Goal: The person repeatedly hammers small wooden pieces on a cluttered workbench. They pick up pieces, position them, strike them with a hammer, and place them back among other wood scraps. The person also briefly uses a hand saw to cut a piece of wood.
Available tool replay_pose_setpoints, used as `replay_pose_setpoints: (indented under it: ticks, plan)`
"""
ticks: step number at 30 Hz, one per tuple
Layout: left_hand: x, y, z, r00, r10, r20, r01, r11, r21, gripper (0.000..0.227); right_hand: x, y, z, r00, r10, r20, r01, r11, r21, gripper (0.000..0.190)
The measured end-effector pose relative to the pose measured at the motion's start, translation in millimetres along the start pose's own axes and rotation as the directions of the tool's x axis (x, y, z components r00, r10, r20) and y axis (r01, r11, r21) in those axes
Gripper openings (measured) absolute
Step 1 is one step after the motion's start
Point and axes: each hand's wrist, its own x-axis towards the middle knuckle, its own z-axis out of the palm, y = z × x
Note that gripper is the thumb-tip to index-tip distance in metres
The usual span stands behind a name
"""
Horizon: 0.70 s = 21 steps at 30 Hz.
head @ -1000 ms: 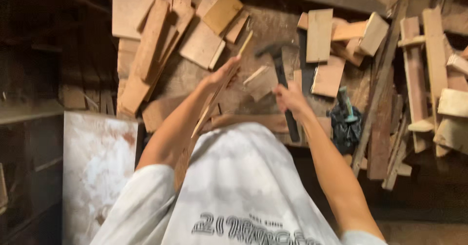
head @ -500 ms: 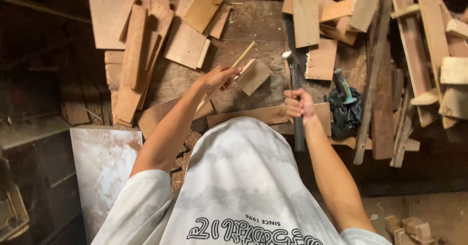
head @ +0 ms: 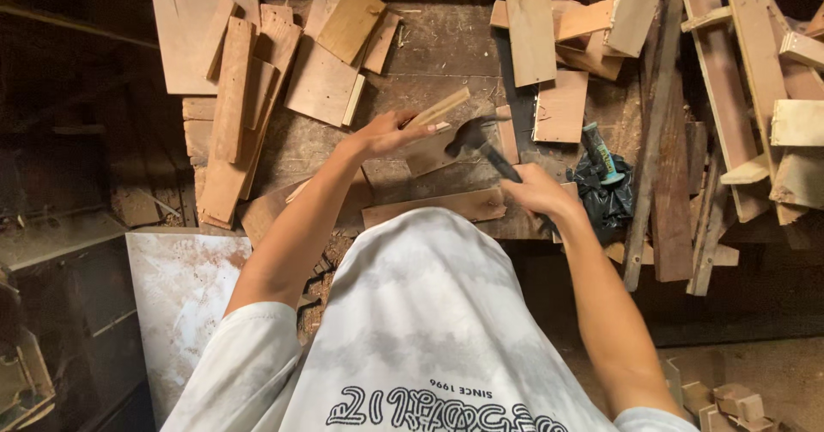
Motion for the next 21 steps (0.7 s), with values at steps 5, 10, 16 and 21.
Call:
replay_pose_setpoints:
  ticks: [5,10,16,21]
  plan:
    - [-17,26,-6,0.999,0.04,0.013,-0.041,0.996,0.082,0.097,-6,-29,-7,0.993,0.062,0.1,-0.036,0.969,-0.245,0.029]
    - [-17,22,-2,0.999,-0.009,0.046,0.002,0.989,0.15,0.107,-2,-38,-10,0.97,0.103,0.22,-0.048,0.969,-0.242,0.023]
    - [-16,20,-2,0.996,-0.038,0.086,0.027,0.991,0.13,0.108,8,-34,-18,0.936,0.107,0.336,0.004,0.949,-0.315,0.027]
    - [-23,29,-6,0.996,-0.033,0.089,0.021,0.99,0.139,0.104,13,-33,-17,0.909,0.132,0.395,-0.004,0.951,-0.309,0.02]
